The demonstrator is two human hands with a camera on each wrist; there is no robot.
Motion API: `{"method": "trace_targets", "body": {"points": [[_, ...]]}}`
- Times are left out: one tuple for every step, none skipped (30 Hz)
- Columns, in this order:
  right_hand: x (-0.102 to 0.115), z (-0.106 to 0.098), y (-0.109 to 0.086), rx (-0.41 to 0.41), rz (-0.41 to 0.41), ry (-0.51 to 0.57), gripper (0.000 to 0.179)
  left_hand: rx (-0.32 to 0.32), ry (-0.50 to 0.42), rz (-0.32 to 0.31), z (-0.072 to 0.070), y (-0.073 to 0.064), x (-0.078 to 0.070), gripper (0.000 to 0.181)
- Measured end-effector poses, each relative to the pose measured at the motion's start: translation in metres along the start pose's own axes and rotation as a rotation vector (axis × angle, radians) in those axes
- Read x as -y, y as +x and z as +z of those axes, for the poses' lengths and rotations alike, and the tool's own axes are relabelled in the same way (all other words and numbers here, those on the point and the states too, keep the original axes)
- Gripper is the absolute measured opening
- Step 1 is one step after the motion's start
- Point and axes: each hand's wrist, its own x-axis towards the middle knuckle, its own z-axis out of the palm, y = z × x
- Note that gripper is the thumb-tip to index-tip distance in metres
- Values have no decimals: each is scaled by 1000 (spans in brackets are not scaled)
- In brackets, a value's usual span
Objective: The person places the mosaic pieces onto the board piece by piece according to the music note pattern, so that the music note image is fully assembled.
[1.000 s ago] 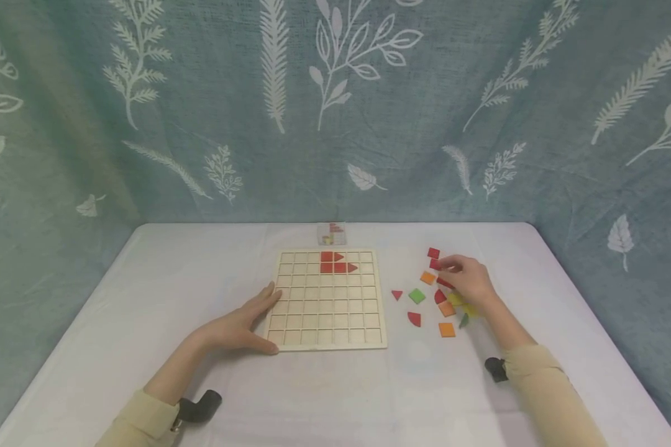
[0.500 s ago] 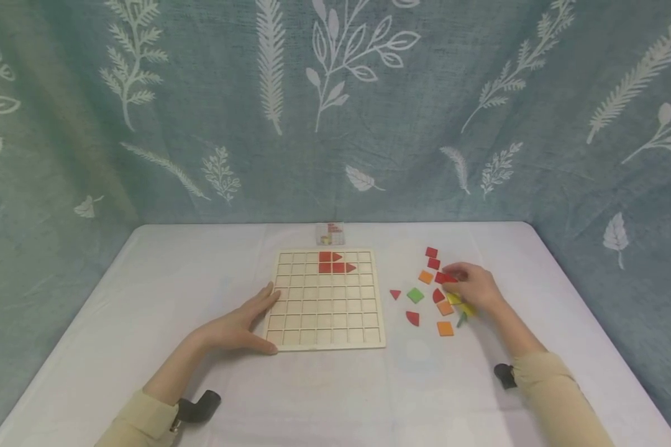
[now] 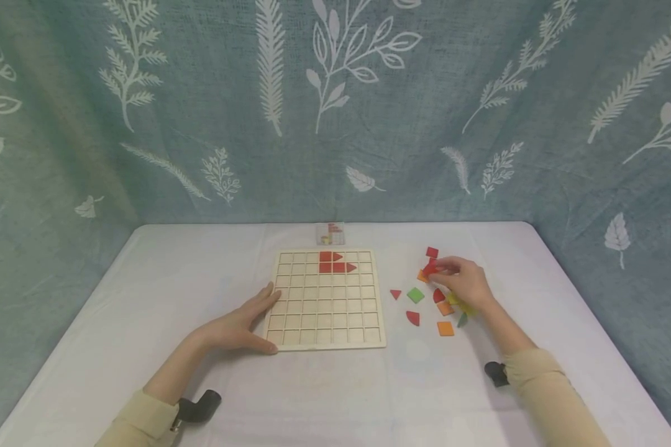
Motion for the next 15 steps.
{"method": "trace_targets", "body": {"points": [[3, 3, 1, 2, 6, 25, 49, 0, 0, -3, 0, 0, 0, 113], [7, 6, 2, 3, 6, 45, 50, 1, 1, -5, 0, 0, 0, 113], [11, 10, 3, 6, 5, 63, 49, 1, 3, -7, 0, 0, 0, 113], [15, 14, 4, 8, -4, 72, 49, 1, 5, -8, 0, 0, 0, 113], [19, 18, 5, 10, -10, 86, 49, 1, 5, -8, 0, -1, 0, 113], [23, 22, 7, 13, -21, 97, 48, 2, 4, -3, 0, -1, -1, 113], [27, 26, 8, 17, -35, 104, 46, 3, 4, -1, -1, -1, -1, 113], [31, 30, 10, 21, -53, 106, 45, 4, 4, 2, -1, -2, -1, 113], [36, 34, 12, 31, -74, 108, 44, 5, 4, 5, -1, -2, -2, 113], [41, 39, 13, 43, -90, 111, 43, 6, 2, 9, -1, -2, -2, 112], [46, 43, 15, 52, -93, 110, 41, 7, 1, 13, -2, -3, -3, 112], [51, 48, 17, 66, -102, 108, 40, 7, 1, 16, -2, -3, -3, 112], [56, 53, 18, 78, -110, 103, 39, 8, 0, 16, -2, -4, -3, 112], [62, 58, 19, 95, -122, 101, 38, 8, 0, 16, -2, -4, -4, 111], [68, 63, 20, 110, -131, 103, 37, 7, 1, 14, -2, -4, -4, 111]]}}
